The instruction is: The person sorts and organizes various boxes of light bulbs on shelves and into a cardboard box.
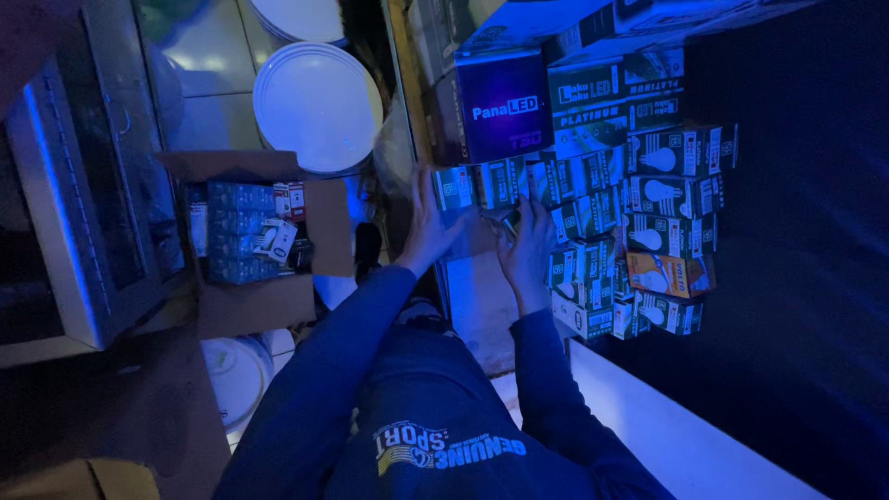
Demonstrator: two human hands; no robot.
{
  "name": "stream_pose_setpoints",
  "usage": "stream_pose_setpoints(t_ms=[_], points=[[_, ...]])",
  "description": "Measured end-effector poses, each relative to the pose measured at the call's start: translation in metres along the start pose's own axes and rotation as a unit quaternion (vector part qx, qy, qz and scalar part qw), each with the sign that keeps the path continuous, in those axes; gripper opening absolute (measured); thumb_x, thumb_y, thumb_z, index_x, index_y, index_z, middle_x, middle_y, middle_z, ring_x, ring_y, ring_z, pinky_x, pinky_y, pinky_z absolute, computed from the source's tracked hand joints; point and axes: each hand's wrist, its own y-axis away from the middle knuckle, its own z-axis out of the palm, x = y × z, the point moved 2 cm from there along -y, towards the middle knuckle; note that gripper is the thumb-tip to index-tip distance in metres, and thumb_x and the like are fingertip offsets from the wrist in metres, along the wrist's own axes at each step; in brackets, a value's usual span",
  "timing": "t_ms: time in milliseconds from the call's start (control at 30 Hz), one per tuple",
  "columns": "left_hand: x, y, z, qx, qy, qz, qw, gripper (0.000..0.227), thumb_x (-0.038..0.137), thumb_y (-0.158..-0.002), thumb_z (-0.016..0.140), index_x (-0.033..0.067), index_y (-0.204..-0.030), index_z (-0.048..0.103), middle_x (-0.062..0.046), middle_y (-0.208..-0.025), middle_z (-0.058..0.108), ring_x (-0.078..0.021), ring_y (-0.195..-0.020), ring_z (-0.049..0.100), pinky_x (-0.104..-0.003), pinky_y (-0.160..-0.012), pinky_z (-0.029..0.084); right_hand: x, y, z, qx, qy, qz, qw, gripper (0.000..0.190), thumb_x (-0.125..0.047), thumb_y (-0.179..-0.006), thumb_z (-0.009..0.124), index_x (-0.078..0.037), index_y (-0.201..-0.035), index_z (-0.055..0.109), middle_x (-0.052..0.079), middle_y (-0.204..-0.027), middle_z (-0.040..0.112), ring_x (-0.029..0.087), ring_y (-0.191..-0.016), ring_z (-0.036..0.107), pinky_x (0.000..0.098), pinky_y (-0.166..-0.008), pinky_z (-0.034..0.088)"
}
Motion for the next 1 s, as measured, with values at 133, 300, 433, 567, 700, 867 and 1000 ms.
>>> stream_pose_setpoints(t_ms=[133,300,433,567,700,867,1000], points=[[-0.035,0.006,0.023,-0.025,0.056,-0.09,0.994,0.084,0.036,-0.102,0.065,0.0004,-0.162,0.019,-0.031,-0.161,0.034,-0.0449,-0.152,0.035,-0.048,-0.123,0.032,-0.003,-0.006,-0.006,-0.027,-0.031,0.019,0.999,0.082,-0.013,-0.085,0.079,-0.006,-0.155,0.038,0.024,-0.15,0.049,0.046,-0.126,0.044,0.0551,-0.107,0.037],[-0.05,-0.004,0.035,-0.032,0.043,-0.103,0.993,0.08,0.037,-0.102,0.064,0.0003,-0.16,0.023,-0.032,-0.159,0.037,-0.0451,-0.149,0.038,-0.049,-0.12,0.034,-0.008,-0.014,-0.018,-0.037,-0.09,0.038,0.995,0.091,-0.013,-0.082,0.078,-0.003,-0.16,0.031,0.02,-0.14,0.056,0.043,-0.126,0.049,0.0539,-0.111,0.036],[-0.05,-0.008,0.038,-0.046,0.036,-0.102,0.993,0.084,0.038,-0.1,0.064,-0.0007,-0.161,0.021,-0.034,-0.158,0.035,-0.0471,-0.146,0.038,-0.05,-0.118,0.035,-0.007,-0.012,-0.02,-0.064,-0.056,0.044,0.995,0.094,-0.016,-0.08,0.081,0.0,-0.158,0.03,0.025,-0.138,0.052,0.046,-0.122,0.046,0.0546,-0.106,0.035],[-0.061,-0.01,0.037,-0.068,0.034,-0.086,0.993,0.087,0.04,-0.1,0.066,-0.002,-0.16,0.019,-0.035,-0.156,0.036,-0.0472,-0.145,0.039,-0.05,-0.117,0.037,-0.006,-0.006,-0.016,-0.049,-0.067,-0.008,0.996,0.087,-0.007,-0.077,0.074,0.002,-0.153,0.032,0.027,-0.144,0.047,0.048,-0.131,0.041,0.0563,-0.112,0.032],[-0.068,-0.011,0.039,-0.061,0.019,-0.091,0.994,0.087,0.039,-0.097,0.069,-0.0008,-0.159,0.023,-0.032,-0.153,0.042,-0.0455,-0.144,0.043,-0.049,-0.118,0.038,-0.009,0.004,-0.008,-0.055,-0.051,-0.002,0.997,0.085,-0.003,-0.074,0.071,0.001,-0.151,0.036,0.024,-0.146,0.046,0.046,-0.135,0.039,0.0569,-0.114,0.03],[-0.068,-0.012,0.04,-0.058,0.02,-0.097,0.993,0.087,0.039,-0.096,0.07,-0.0017,-0.159,0.025,-0.032,-0.153,0.043,-0.0445,-0.143,0.045,-0.047,-0.117,0.038,-0.006,0.007,0.002,-0.04,-0.062,-0.036,0.997,0.083,-0.002,-0.077,0.067,0.002,-0.154,0.035,0.024,-0.151,0.044,0.048,-0.14,0.036,0.0576,-0.118,0.028],[-0.063,-0.013,0.034,-0.058,0.03,-0.085,0.994,0.086,0.039,-0.097,0.07,-0.0028,-0.158,0.026,-0.032,-0.155,0.042,-0.0435,-0.145,0.043,-0.047,-0.118,0.037,-0.014,0.011,0.001,-0.009,-0.088,-0.027,0.996,0.079,-0.007,-0.08,0.067,0.001,-0.153,0.038,0.026,-0.152,0.038,0.049,-0.14,0.035,0.06,-0.117,0.027]])
